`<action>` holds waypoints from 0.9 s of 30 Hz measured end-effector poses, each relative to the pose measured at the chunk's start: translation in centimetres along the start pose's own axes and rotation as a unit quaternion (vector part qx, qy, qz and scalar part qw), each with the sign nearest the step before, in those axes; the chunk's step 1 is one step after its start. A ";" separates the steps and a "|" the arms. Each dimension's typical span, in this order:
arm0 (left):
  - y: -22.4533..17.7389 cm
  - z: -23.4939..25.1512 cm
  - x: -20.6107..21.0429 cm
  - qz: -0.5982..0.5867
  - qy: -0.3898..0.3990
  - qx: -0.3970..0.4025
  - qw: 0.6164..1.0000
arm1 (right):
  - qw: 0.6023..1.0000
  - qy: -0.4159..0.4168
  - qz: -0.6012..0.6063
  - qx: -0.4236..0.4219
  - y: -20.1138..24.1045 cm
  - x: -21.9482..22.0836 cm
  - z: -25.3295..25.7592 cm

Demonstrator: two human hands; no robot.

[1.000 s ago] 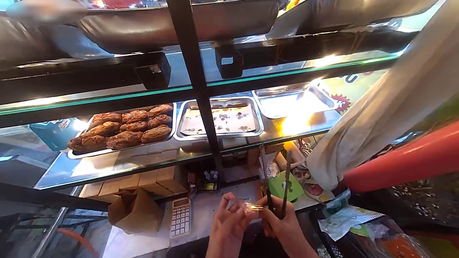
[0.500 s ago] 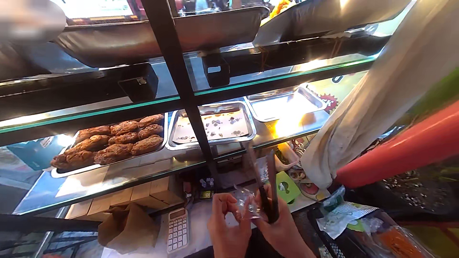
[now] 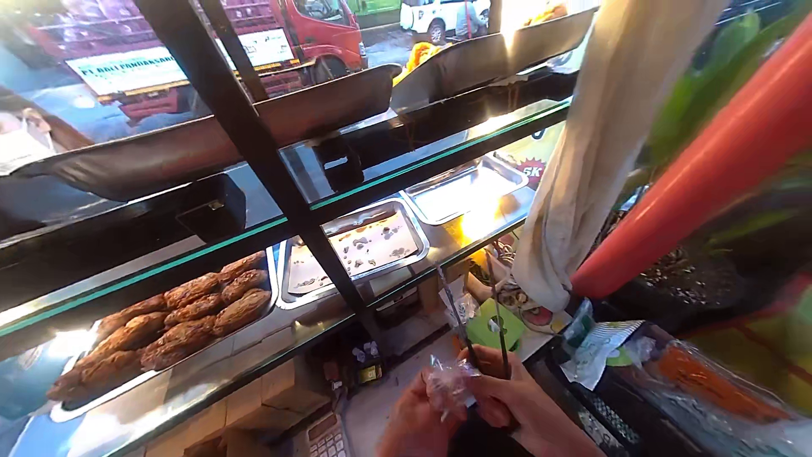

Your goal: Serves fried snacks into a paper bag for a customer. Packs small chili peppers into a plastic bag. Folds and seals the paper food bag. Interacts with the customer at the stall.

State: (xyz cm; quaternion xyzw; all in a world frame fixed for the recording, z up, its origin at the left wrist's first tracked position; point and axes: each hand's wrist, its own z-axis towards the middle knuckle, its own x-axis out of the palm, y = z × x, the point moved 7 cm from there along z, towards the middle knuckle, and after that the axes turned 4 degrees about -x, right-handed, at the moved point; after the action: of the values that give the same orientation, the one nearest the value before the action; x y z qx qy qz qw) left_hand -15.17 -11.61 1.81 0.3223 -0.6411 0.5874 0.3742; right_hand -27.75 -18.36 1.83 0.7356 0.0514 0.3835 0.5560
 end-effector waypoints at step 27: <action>-1.7 1.0 0.2 0.326 -0.147 0.200 0.912 | 0.881 -0.188 -0.338 -0.271 2.7 0.7 -3.2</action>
State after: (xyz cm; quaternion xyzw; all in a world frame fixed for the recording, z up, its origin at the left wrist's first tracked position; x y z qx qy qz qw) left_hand -13.90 -12.79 2.82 0.2465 -0.6273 0.7387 -0.0093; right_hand -30.20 -16.50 4.76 0.5523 0.0848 0.0255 0.8289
